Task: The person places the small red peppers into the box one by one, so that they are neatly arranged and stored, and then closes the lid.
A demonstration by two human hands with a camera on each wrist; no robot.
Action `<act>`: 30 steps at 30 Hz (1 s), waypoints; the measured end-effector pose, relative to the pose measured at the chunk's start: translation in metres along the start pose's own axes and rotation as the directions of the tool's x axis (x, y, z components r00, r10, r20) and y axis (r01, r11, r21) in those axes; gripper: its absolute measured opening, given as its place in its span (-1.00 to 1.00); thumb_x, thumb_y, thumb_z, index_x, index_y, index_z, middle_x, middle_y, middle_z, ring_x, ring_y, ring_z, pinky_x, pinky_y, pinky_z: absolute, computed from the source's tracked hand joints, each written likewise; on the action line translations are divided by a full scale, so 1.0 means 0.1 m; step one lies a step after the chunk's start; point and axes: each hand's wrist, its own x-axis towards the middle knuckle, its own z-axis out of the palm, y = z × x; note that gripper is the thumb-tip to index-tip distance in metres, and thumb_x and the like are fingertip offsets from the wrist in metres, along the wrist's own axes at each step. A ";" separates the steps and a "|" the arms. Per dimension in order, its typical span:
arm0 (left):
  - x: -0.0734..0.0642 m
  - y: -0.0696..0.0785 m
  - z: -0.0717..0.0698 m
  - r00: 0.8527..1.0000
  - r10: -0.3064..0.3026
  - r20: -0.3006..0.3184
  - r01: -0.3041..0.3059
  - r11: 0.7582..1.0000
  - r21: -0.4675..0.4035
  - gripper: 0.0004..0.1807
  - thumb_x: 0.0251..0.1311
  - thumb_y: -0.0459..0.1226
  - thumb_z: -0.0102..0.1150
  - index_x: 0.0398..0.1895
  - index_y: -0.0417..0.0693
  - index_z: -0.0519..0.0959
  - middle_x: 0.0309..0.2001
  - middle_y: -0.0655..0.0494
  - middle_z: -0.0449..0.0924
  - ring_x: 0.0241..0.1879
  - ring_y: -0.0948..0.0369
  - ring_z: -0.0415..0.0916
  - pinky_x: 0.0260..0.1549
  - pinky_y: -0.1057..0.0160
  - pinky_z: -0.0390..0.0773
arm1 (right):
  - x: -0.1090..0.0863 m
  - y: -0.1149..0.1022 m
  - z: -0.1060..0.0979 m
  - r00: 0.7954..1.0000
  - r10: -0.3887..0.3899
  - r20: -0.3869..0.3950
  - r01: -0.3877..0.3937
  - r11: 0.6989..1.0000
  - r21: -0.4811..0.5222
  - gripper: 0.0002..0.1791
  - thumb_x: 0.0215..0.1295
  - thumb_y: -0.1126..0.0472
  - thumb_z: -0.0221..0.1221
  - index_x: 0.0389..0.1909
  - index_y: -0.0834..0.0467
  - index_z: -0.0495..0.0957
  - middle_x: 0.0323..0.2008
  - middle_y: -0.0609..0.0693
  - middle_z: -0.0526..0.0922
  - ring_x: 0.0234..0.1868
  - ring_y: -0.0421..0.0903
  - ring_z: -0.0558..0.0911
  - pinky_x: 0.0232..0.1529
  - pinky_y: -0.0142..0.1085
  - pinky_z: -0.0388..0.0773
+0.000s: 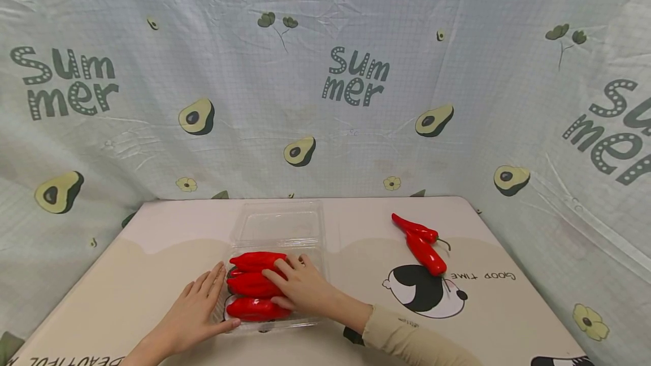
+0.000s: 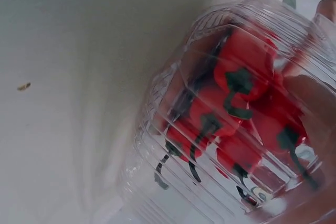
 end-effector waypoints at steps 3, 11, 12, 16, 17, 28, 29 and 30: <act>0.00 0.00 0.00 1.000 0.001 0.000 -0.001 1.000 -0.002 0.11 -0.18 0.38 -0.02 0.30 -0.26 0.12 0.33 -0.15 0.10 0.21 -0.16 0.17 0.07 -0.24 0.21 | -0.01 0.01 -0.01 1.000 -0.002 0.006 0.002 1.000 0.008 -0.44 0.15 -0.24 -0.01 0.13 -0.09 0.30 -0.09 -0.13 0.41 -0.03 -0.13 0.33 -0.09 -0.26 0.33; 0.00 0.01 0.00 1.000 -0.008 0.016 0.008 1.000 -0.014 0.11 -0.18 0.38 -0.02 0.29 -0.27 0.12 0.33 -0.17 0.08 0.22 -0.17 0.15 0.07 -0.26 0.20 | -0.07 0.05 -0.09 1.000 0.012 0.023 -0.013 0.999 0.030 -0.45 0.16 -0.24 -0.02 0.13 -0.09 0.30 -0.08 -0.15 0.41 -0.03 -0.16 0.31 -0.05 -0.26 0.33; 0.01 0.01 0.00 1.000 -0.010 0.017 0.010 1.000 -0.015 0.11 -0.18 0.38 -0.02 0.29 -0.27 0.12 0.33 -0.17 0.08 0.22 -0.17 0.15 0.07 -0.26 0.20 | -0.08 0.06 -0.10 1.000 0.015 0.020 -0.015 0.999 0.035 -0.46 0.17 -0.23 -0.02 0.13 -0.10 0.30 -0.08 -0.15 0.41 -0.03 -0.16 0.31 -0.05 -0.26 0.32; 0.01 0.01 0.00 1.000 -0.015 0.019 0.015 1.000 -0.016 0.12 -0.18 0.38 -0.03 0.30 -0.26 0.10 0.33 -0.17 0.08 0.22 -0.17 0.15 0.08 -0.26 0.20 | -0.13 0.10 -0.12 1.000 0.020 0.006 -0.020 0.998 0.061 -0.47 0.17 -0.22 -0.02 0.12 -0.10 0.30 -0.07 -0.16 0.42 -0.03 -0.17 0.32 -0.03 -0.27 0.33; 0.01 0.01 0.00 1.000 -0.016 0.019 0.016 1.000 -0.017 0.12 -0.18 0.38 -0.03 0.30 -0.25 0.09 0.34 -0.17 0.08 0.22 -0.17 0.15 0.08 -0.26 0.20 | -0.15 0.11 -0.13 1.000 0.022 0.002 -0.022 0.997 0.068 -0.48 0.17 -0.21 -0.01 0.12 -0.10 0.31 -0.07 -0.16 0.43 -0.02 -0.17 0.32 -0.03 -0.28 0.34; 0.01 0.01 0.00 0.999 -0.030 0.028 0.031 0.999 -0.030 0.13 -0.20 0.39 -0.03 0.31 -0.25 0.09 0.33 -0.17 0.08 0.22 -0.18 0.14 0.07 -0.28 0.18 | -0.38 0.26 -0.18 0.997 0.072 -0.035 -0.067 0.989 0.129 -0.51 0.19 -0.15 0.01 0.11 -0.06 0.35 -0.10 -0.17 0.43 -0.01 -0.18 0.31 -0.02 -0.27 0.34; 0.01 0.01 0.00 0.999 -0.031 0.028 0.032 0.999 -0.030 0.13 -0.20 0.39 -0.03 0.31 -0.25 0.09 0.33 -0.17 0.08 0.22 -0.18 0.15 0.07 -0.28 0.19 | -0.41 0.27 -0.18 0.996 0.079 -0.036 -0.074 0.989 0.130 -0.52 0.21 -0.15 -0.01 0.11 -0.07 0.34 -0.09 -0.17 0.43 0.00 -0.19 0.31 -0.02 -0.28 0.34; 0.01 0.01 0.00 0.999 -0.031 0.027 0.031 0.999 -0.028 0.13 -0.20 0.39 -0.03 0.31 -0.25 0.09 0.33 -0.17 0.08 0.22 -0.18 0.15 0.07 -0.28 0.19 | -0.43 0.29 -0.19 0.996 0.085 -0.040 -0.079 0.988 0.130 -0.53 0.22 -0.15 -0.03 0.11 -0.07 0.34 -0.09 -0.17 0.43 0.00 -0.19 0.31 -0.02 -0.28 0.34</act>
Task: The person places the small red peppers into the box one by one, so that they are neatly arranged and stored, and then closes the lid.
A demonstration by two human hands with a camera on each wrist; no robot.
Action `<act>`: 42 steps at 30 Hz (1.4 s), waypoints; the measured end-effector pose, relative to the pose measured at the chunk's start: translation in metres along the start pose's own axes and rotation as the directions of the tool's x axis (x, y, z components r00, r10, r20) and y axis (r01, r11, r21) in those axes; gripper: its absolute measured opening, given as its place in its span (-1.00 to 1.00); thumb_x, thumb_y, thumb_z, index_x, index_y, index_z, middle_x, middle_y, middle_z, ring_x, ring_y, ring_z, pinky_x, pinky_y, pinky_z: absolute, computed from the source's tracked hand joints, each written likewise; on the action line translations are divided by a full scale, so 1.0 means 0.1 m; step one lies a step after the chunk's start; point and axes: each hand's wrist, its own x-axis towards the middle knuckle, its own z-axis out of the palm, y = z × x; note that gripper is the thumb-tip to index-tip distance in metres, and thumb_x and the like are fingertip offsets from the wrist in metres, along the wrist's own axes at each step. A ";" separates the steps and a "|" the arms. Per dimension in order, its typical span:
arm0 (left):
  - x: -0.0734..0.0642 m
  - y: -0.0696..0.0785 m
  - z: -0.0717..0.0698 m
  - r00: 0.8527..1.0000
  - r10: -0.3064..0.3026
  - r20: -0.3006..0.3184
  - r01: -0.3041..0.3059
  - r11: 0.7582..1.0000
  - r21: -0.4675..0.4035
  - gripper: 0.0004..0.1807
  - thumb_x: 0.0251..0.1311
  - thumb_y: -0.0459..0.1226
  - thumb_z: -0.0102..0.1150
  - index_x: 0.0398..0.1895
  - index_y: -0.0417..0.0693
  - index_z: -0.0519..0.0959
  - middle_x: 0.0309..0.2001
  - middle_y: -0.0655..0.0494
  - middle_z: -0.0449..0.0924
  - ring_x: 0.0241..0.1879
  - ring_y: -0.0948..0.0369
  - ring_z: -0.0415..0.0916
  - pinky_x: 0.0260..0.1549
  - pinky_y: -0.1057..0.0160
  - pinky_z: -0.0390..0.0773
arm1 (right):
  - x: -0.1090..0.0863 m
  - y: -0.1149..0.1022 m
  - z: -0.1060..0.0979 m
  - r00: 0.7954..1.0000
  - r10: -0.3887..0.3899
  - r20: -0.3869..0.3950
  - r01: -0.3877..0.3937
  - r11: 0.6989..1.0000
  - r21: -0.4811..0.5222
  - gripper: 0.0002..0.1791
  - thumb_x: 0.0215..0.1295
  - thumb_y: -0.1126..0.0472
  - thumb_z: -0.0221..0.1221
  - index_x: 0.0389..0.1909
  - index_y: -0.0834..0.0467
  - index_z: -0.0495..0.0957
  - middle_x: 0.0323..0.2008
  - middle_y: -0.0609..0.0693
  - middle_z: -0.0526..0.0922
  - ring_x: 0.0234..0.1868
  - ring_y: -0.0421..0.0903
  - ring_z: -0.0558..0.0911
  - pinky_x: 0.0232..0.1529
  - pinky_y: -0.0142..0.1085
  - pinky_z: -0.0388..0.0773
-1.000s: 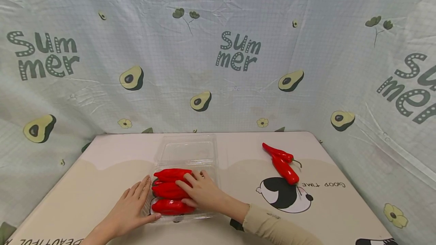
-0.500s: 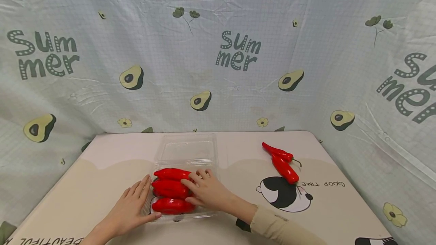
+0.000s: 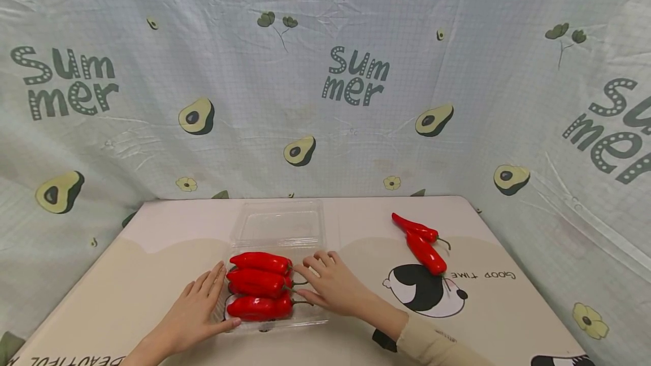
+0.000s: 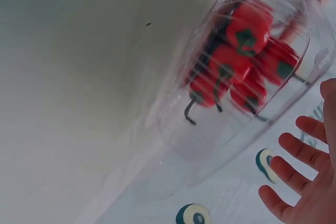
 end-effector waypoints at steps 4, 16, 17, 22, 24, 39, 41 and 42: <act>0.00 0.00 0.00 1.000 0.007 -0.009 -0.006 1.000 0.006 0.13 -0.20 0.39 -0.02 0.30 -0.26 0.10 0.33 -0.18 0.09 0.21 -0.18 0.16 0.06 -0.28 0.20 | -0.09 0.09 -0.02 0.999 0.007 -0.043 -0.007 1.000 -0.010 -0.55 0.25 -0.14 -0.07 0.10 -0.05 0.34 -0.10 -0.16 0.44 -0.02 -0.18 0.33 -0.03 -0.27 0.33; 0.01 0.00 0.00 1.000 0.005 -0.011 -0.004 1.000 0.030 0.14 -0.21 0.40 -0.03 0.29 -0.27 0.12 0.32 -0.18 0.11 0.21 -0.18 0.17 0.06 -0.28 0.21 | -0.39 0.33 -0.07 0.993 0.117 -0.030 -0.117 0.993 -0.003 -0.56 0.23 -0.10 -0.01 0.08 -0.01 0.37 -0.06 -0.11 0.44 -0.02 -0.16 0.33 -0.03 -0.24 0.35; 0.01 0.00 0.00 1.000 0.005 -0.010 -0.005 1.000 0.029 0.14 -0.21 0.40 -0.03 0.29 -0.27 0.11 0.32 -0.18 0.11 0.21 -0.18 0.17 0.06 -0.28 0.22 | -0.42 0.34 -0.06 0.991 0.131 -0.026 -0.131 0.991 -0.003 -0.56 0.22 -0.09 0.01 0.08 -0.01 0.38 -0.06 -0.12 0.44 -0.02 -0.16 0.33 -0.04 -0.24 0.36; 0.00 0.00 0.00 1.000 0.010 -0.020 -0.010 1.000 0.027 0.13 -0.21 0.39 -0.02 0.29 -0.27 0.12 0.31 -0.19 0.12 0.20 -0.18 0.18 0.05 -0.27 0.23 | -0.54 0.43 -0.06 0.980 0.197 -0.023 -0.198 0.980 -0.018 -0.53 0.12 -0.04 0.13 0.07 -0.03 0.39 -0.07 -0.12 0.45 -0.03 -0.16 0.34 -0.06 -0.25 0.37; 0.01 0.00 0.01 1.000 0.011 -0.021 -0.011 1.000 0.025 0.13 -0.21 0.39 -0.02 0.29 -0.27 0.12 0.31 -0.19 0.12 0.20 -0.18 0.19 0.05 -0.27 0.23 | -0.59 0.48 -0.05 0.976 0.217 -0.031 -0.218 0.975 -0.031 -0.52 0.08 -0.02 0.17 0.05 -0.02 0.40 -0.08 -0.11 0.46 -0.03 -0.15 0.35 -0.08 -0.24 0.38; 0.00 0.00 0.00 1.000 0.001 -0.003 -0.001 1.000 -0.002 0.13 -0.20 0.39 -0.02 0.29 -0.28 0.11 0.32 -0.20 0.10 0.21 -0.18 0.16 0.07 -0.29 0.20 | -1.03 0.92 0.08 0.938 0.343 -0.046 -0.345 0.924 -0.164 -0.39 -0.08 0.07 0.29 0.04 0.14 0.37 -0.06 0.09 0.45 -0.09 0.03 0.39 -0.16 -0.11 0.41; 0.00 0.00 0.00 1.000 0.001 -0.001 -0.001 1.000 -0.003 0.13 -0.20 0.39 -0.02 0.29 -0.28 0.10 0.32 -0.20 0.09 0.21 -0.18 0.16 0.07 -0.29 0.20 | -1.09 0.98 0.08 0.933 0.356 -0.055 -0.360 0.916 -0.177 -0.38 -0.11 0.10 0.31 0.03 0.18 0.37 -0.07 0.12 0.45 -0.10 0.05 0.39 -0.20 -0.09 0.40; 0.00 0.00 0.00 1.000 0.002 -0.002 -0.002 1.000 -0.003 0.13 -0.20 0.39 -0.02 0.30 -0.28 0.10 0.32 -0.20 0.09 0.21 -0.18 0.16 0.07 -0.28 0.20 | -1.12 1.01 0.08 0.930 0.362 -0.062 -0.367 0.911 -0.186 -0.38 -0.12 0.11 0.32 0.03 0.19 0.38 -0.08 0.13 0.45 -0.11 0.06 0.39 -0.22 -0.08 0.40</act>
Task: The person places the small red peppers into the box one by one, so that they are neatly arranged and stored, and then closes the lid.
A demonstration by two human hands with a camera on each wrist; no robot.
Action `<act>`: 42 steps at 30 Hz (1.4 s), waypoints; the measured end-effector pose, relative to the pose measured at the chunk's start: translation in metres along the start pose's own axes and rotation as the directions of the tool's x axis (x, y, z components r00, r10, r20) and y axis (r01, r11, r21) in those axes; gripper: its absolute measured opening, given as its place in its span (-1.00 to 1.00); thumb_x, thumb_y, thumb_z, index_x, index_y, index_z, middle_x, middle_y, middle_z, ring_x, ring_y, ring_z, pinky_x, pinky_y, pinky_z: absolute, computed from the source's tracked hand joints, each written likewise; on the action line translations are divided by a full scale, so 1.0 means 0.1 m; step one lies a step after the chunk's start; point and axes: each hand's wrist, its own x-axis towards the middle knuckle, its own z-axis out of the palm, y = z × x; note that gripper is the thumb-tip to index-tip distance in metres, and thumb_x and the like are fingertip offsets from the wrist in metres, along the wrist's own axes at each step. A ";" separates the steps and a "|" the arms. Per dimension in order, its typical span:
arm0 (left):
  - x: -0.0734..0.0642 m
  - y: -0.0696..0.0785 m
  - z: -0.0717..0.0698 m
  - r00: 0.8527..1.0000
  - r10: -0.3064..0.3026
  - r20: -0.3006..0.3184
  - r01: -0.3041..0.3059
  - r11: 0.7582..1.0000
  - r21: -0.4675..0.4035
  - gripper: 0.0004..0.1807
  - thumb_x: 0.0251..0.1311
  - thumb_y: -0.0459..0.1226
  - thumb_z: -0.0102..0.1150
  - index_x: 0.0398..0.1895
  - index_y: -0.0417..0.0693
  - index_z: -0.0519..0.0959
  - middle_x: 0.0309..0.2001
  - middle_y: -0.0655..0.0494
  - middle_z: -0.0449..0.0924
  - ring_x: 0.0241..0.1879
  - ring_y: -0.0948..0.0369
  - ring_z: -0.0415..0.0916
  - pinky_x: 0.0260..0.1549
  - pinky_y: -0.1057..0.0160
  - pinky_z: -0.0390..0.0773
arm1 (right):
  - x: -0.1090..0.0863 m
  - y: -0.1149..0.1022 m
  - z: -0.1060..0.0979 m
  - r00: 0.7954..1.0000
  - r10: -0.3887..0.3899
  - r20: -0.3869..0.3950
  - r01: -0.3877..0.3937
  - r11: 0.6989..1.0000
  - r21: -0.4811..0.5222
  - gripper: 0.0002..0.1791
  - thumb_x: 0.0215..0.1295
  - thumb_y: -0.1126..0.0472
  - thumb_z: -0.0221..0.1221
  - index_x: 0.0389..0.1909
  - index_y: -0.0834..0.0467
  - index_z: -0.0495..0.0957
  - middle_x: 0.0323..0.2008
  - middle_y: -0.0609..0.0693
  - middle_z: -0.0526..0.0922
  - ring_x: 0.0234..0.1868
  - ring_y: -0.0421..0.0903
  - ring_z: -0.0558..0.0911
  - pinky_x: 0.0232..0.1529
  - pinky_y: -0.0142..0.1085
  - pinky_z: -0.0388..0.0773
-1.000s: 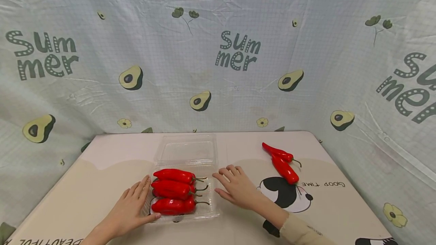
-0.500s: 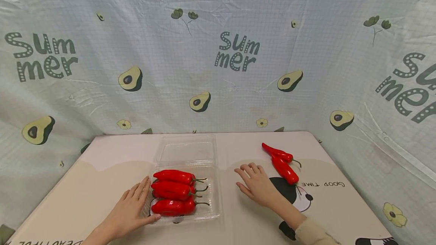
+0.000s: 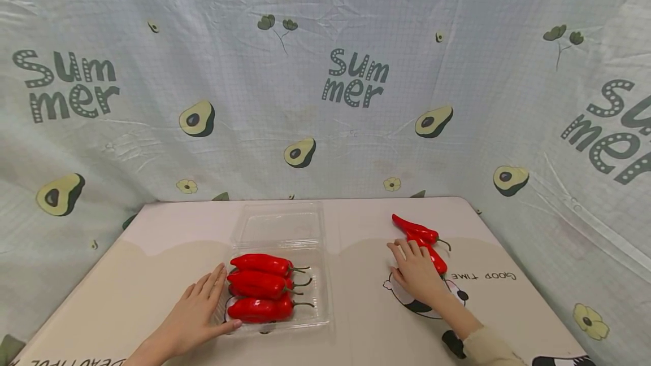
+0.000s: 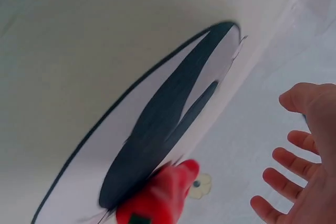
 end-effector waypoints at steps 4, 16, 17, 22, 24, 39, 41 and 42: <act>0.00 0.00 0.00 1.000 -0.003 0.003 0.003 1.000 -0.003 0.14 -0.20 0.39 -0.02 0.30 -0.28 0.10 0.32 -0.20 0.09 0.21 -0.19 0.16 0.07 -0.29 0.19 | -0.05 0.13 0.01 0.999 0.030 -0.014 -0.030 0.999 -0.016 -0.37 -0.17 0.14 0.33 0.01 0.23 0.40 -0.10 0.17 0.45 -0.14 0.09 0.40 -0.27 -0.03 0.41; -0.01 0.00 0.00 1.000 0.003 0.008 -0.003 1.000 0.011 0.14 -0.20 0.40 -0.04 0.30 -0.27 0.10 0.33 -0.18 0.08 0.21 -0.17 0.16 0.06 -0.27 0.21 | -0.20 0.37 0.00 0.987 0.153 0.057 -0.149 0.986 -0.073 -0.38 -0.19 0.12 0.34 -0.04 0.26 0.40 -0.13 0.25 0.47 -0.12 0.20 0.42 -0.25 0.10 0.43; -0.01 0.00 0.00 1.000 0.005 0.006 -0.005 1.000 0.011 0.14 -0.20 0.40 -0.04 0.30 -0.27 0.11 0.33 -0.18 0.09 0.21 -0.17 0.16 0.06 -0.27 0.22 | -0.21 0.39 0.01 0.985 0.161 0.065 -0.156 0.985 -0.076 -0.38 -0.18 0.12 0.34 -0.04 0.27 0.39 -0.13 0.25 0.47 -0.12 0.20 0.41 -0.26 0.09 0.43; -0.01 0.00 0.00 1.000 0.014 -0.007 -0.014 1.000 0.017 0.14 -0.20 0.41 -0.04 0.29 -0.28 0.11 0.33 -0.18 0.09 0.21 -0.17 0.17 0.06 -0.26 0.23 | -0.26 0.46 0.03 0.979 0.187 0.081 -0.180 0.981 -0.078 -0.34 -0.20 0.12 0.36 -0.02 0.28 0.37 -0.12 0.27 0.47 -0.11 0.19 0.39 -0.28 0.07 0.42; -0.01 -0.01 0.00 1.000 0.014 -0.009 -0.014 1.000 0.022 0.15 -0.20 0.41 -0.04 0.30 -0.28 0.10 0.33 -0.18 0.09 0.21 -0.17 0.17 0.06 -0.25 0.23 | -0.27 0.48 0.04 0.973 0.206 0.102 -0.199 0.977 -0.078 -0.33 -0.19 0.10 0.36 -0.02 0.29 0.37 -0.10 0.28 0.46 -0.10 0.20 0.38 -0.28 0.08 0.41; -0.01 0.02 -0.02 1.000 -0.003 0.015 0.003 1.000 0.017 0.14 -0.20 0.40 -0.05 0.29 -0.28 0.11 0.33 -0.18 0.09 0.21 -0.17 0.17 0.06 -0.27 0.23 | -0.32 0.57 0.08 0.952 0.243 0.188 -0.223 0.967 -0.119 -0.31 -0.11 -0.02 0.30 -0.02 0.33 0.36 -0.16 0.29 0.48 -0.14 0.21 0.39 -0.29 0.10 0.42; -0.01 0.02 -0.03 1.000 -0.001 0.008 0.001 1.000 0.021 0.13 -0.20 0.40 -0.04 0.29 -0.28 0.12 0.32 -0.18 0.10 0.21 -0.16 0.18 0.06 -0.27 0.23 | -0.32 0.58 0.08 0.952 0.240 0.190 -0.220 0.968 -0.122 -0.31 -0.12 -0.02 0.31 -0.03 0.33 0.36 -0.17 0.29 0.49 -0.15 0.21 0.40 -0.30 0.10 0.42; -0.01 0.02 -0.03 1.000 0.000 0.006 0.000 1.000 0.022 0.13 -0.20 0.40 -0.04 0.29 -0.28 0.12 0.32 -0.18 0.11 0.20 -0.16 0.18 0.05 -0.27 0.23 | -0.32 0.58 0.08 0.951 0.240 0.194 -0.219 0.968 -0.125 -0.30 -0.12 -0.02 0.31 -0.02 0.33 0.36 -0.17 0.30 0.49 -0.15 0.21 0.40 -0.30 0.10 0.43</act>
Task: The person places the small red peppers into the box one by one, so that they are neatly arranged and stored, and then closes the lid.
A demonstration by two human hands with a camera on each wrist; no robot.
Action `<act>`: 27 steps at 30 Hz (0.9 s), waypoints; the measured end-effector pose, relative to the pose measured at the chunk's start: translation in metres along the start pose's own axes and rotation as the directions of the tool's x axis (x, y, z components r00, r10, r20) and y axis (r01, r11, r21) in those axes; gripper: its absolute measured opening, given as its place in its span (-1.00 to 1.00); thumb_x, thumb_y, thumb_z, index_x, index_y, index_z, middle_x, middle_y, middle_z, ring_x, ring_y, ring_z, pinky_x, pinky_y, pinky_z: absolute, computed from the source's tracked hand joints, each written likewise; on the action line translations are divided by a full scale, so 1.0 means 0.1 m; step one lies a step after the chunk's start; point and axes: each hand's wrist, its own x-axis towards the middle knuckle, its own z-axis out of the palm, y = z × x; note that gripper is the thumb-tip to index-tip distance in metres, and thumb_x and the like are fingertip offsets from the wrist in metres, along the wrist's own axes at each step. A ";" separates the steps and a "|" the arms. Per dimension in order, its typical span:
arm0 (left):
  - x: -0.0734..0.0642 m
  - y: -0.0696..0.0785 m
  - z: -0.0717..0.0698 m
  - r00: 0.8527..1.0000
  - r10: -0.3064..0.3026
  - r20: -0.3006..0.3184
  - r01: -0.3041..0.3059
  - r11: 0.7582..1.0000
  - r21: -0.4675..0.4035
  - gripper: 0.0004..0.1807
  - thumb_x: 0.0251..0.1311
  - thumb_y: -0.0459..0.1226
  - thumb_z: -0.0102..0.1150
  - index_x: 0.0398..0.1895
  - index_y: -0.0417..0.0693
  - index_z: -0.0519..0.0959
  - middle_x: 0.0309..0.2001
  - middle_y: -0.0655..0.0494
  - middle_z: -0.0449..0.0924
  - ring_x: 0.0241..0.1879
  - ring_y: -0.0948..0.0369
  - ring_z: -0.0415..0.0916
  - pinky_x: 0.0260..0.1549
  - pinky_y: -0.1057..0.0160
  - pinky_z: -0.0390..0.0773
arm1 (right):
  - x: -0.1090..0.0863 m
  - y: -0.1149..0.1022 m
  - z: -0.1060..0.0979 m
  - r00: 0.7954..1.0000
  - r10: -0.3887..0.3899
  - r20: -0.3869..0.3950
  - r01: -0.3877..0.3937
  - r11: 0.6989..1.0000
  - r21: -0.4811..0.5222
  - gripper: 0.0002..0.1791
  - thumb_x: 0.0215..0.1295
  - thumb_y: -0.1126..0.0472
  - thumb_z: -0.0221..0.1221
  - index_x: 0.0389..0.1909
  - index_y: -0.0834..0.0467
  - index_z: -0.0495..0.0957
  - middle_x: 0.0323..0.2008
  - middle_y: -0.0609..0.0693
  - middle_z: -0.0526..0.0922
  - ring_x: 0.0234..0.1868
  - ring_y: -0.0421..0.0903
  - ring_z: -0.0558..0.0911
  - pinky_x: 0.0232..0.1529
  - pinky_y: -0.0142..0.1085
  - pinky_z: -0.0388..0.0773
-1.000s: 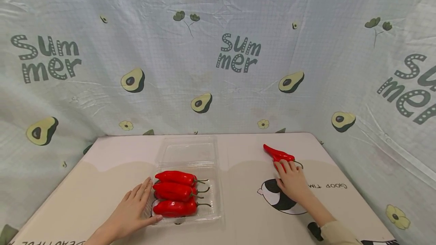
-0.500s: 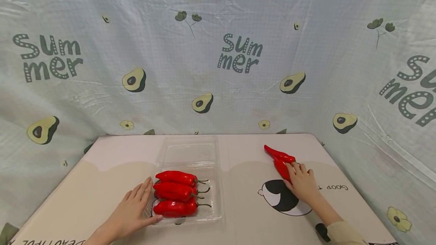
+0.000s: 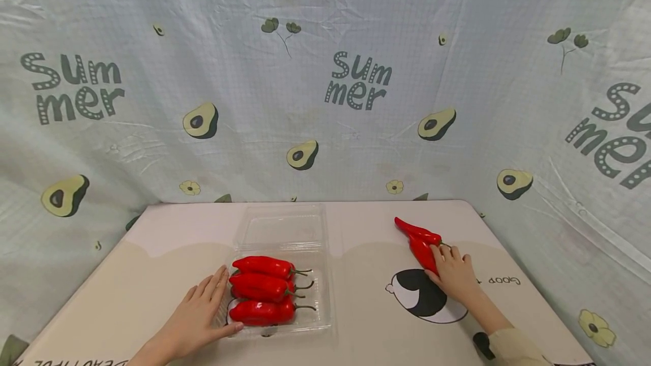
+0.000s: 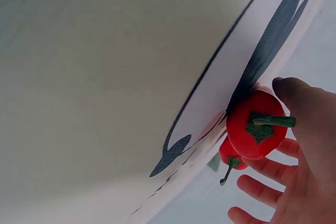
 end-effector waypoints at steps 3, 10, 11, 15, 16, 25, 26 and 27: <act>-0.01 0.00 0.00 1.000 0.001 -0.006 -0.001 1.000 0.002 0.13 -0.20 0.40 -0.04 0.28 -0.28 0.13 0.32 -0.18 0.11 0.20 -0.16 0.18 0.05 -0.26 0.24 | 0.00 0.00 0.01 1.000 -0.001 0.016 0.001 1.000 0.000 -0.30 -0.12 -0.03 0.31 -0.02 0.32 0.36 -0.18 0.28 0.51 -0.15 0.20 0.41 -0.30 0.09 0.43; 0.00 -0.01 0.02 1.000 -0.004 -0.013 0.004 1.000 0.007 0.13 -0.20 0.40 -0.04 0.28 -0.27 0.14 0.32 -0.17 0.12 0.20 -0.15 0.19 0.06 -0.26 0.24 | -0.01 -0.02 0.03 0.999 -0.020 0.039 0.021 1.000 -0.015 -0.32 -0.11 -0.05 0.29 -0.02 0.29 0.36 -0.22 0.23 0.53 -0.19 0.14 0.42 -0.32 0.02 0.42; 0.00 -0.01 0.03 1.000 -0.005 -0.014 0.005 1.000 0.008 0.13 -0.20 0.40 -0.04 0.28 -0.27 0.14 0.32 -0.17 0.12 0.20 -0.15 0.19 0.06 -0.25 0.24 | -0.01 -0.03 0.02 0.999 -0.020 0.042 0.021 1.000 -0.013 -0.32 -0.11 -0.04 0.29 -0.02 0.29 0.36 -0.23 0.23 0.53 -0.19 0.14 0.41 -0.33 0.01 0.41; 0.00 -0.01 0.04 1.000 -0.007 -0.017 0.007 1.000 0.010 0.12 -0.20 0.39 -0.04 0.28 -0.27 0.14 0.32 -0.17 0.11 0.20 -0.15 0.18 0.06 -0.25 0.23 | -0.01 -0.05 -0.01 0.998 -0.013 0.059 0.013 1.000 -0.010 -0.32 -0.10 -0.03 0.29 -0.01 0.29 0.35 -0.25 0.23 0.52 -0.20 0.14 0.41 -0.33 0.01 0.40; 0.00 -0.01 0.04 1.000 -0.007 -0.017 0.007 1.000 0.010 0.12 -0.20 0.39 -0.04 0.28 -0.27 0.14 0.32 -0.17 0.11 0.20 -0.15 0.18 0.06 -0.25 0.23 | -0.01 -0.05 -0.01 0.998 -0.010 0.064 0.011 1.000 -0.008 -0.32 -0.10 -0.02 0.29 -0.01 0.29 0.35 -0.25 0.23 0.51 -0.20 0.14 0.41 -0.32 0.01 0.40; 0.00 -0.01 0.02 1.000 -0.009 -0.005 0.009 1.000 0.003 0.12 -0.20 0.40 -0.04 0.28 -0.27 0.13 0.33 -0.16 0.10 0.20 -0.15 0.18 0.06 -0.27 0.23 | -0.01 -0.06 -0.06 0.996 0.008 0.091 -0.007 1.000 -0.013 -0.32 -0.15 0.01 0.31 0.01 0.26 0.36 -0.26 0.25 0.48 -0.19 0.16 0.40 -0.31 0.04 0.42; 0.00 -0.01 0.02 1.000 -0.008 -0.004 0.008 1.000 0.002 0.12 -0.20 0.40 -0.04 0.28 -0.27 0.13 0.33 -0.16 0.10 0.20 -0.15 0.18 0.06 -0.27 0.23 | 0.00 -0.06 -0.06 0.996 0.008 0.091 -0.007 1.000 -0.012 -0.32 -0.15 0.02 0.32 0.01 0.26 0.36 -0.26 0.25 0.48 -0.19 0.16 0.40 -0.31 0.04 0.42; 0.00 -0.01 0.02 1.000 -0.007 -0.005 0.007 1.000 0.001 0.12 -0.20 0.39 -0.04 0.29 -0.27 0.13 0.33 -0.16 0.10 0.20 -0.15 0.18 0.06 -0.27 0.23 | 0.00 -0.05 -0.06 0.996 0.007 0.090 -0.006 1.000 -0.013 -0.32 -0.14 0.02 0.32 0.02 0.26 0.36 -0.26 0.25 0.48 -0.19 0.16 0.40 -0.31 0.03 0.42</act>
